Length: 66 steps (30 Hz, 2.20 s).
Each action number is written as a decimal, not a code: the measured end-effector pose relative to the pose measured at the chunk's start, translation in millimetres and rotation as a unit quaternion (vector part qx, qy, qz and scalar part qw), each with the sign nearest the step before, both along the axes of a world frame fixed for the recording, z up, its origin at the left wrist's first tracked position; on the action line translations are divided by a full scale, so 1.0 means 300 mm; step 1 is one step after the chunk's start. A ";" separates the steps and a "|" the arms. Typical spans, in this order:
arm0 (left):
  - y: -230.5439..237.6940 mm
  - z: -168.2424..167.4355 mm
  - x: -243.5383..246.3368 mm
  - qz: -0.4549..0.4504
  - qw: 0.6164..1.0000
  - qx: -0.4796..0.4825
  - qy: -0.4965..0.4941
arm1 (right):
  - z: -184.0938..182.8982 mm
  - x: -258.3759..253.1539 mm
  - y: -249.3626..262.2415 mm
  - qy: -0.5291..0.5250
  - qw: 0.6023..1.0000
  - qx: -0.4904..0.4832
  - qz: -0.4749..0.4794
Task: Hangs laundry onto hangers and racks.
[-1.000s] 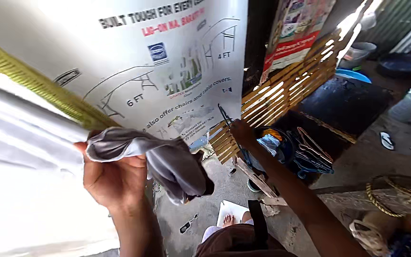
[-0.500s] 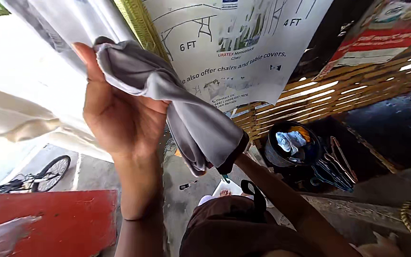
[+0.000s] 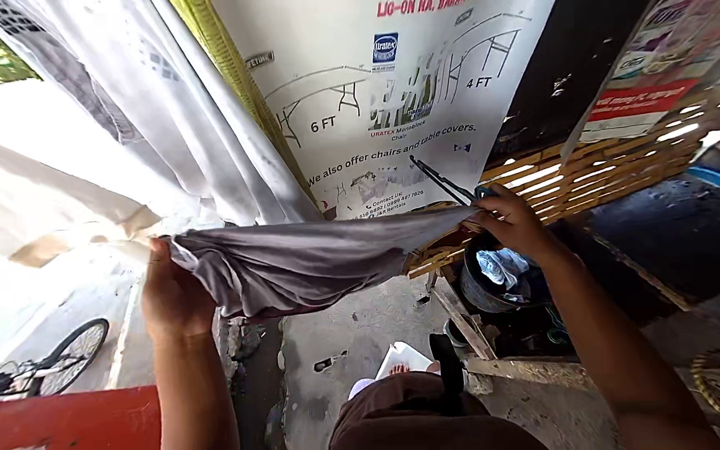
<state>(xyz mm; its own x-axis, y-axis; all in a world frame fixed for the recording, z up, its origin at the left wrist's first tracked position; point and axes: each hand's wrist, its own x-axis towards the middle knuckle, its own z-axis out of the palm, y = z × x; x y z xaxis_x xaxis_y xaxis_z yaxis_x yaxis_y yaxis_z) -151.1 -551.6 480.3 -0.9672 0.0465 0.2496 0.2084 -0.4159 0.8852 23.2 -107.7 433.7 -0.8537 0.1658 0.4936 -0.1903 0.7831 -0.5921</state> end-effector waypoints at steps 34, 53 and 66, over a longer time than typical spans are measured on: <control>0.595 -0.252 0.017 -0.177 0.789 -0.381 0.448 | 0.187 0.027 -0.134 0.056 0.972 -0.205 -0.096; 0.521 0.072 0.049 -0.431 0.899 -0.043 0.061 | 0.074 0.074 -0.087 -0.236 0.966 -0.098 -0.030; 0.449 0.024 -0.009 -0.405 0.875 -0.126 0.235 | 0.095 0.180 -0.025 -0.240 0.935 0.232 -0.119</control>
<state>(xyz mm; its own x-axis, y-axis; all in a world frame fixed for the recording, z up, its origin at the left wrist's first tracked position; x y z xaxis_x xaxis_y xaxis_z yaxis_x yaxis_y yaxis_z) -153.9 -416.8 487.4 -0.3853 0.7802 0.4929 0.3010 -0.3987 0.8663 77.2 -115.2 462.2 -0.9618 0.2412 0.1295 0.2215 0.9635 -0.1501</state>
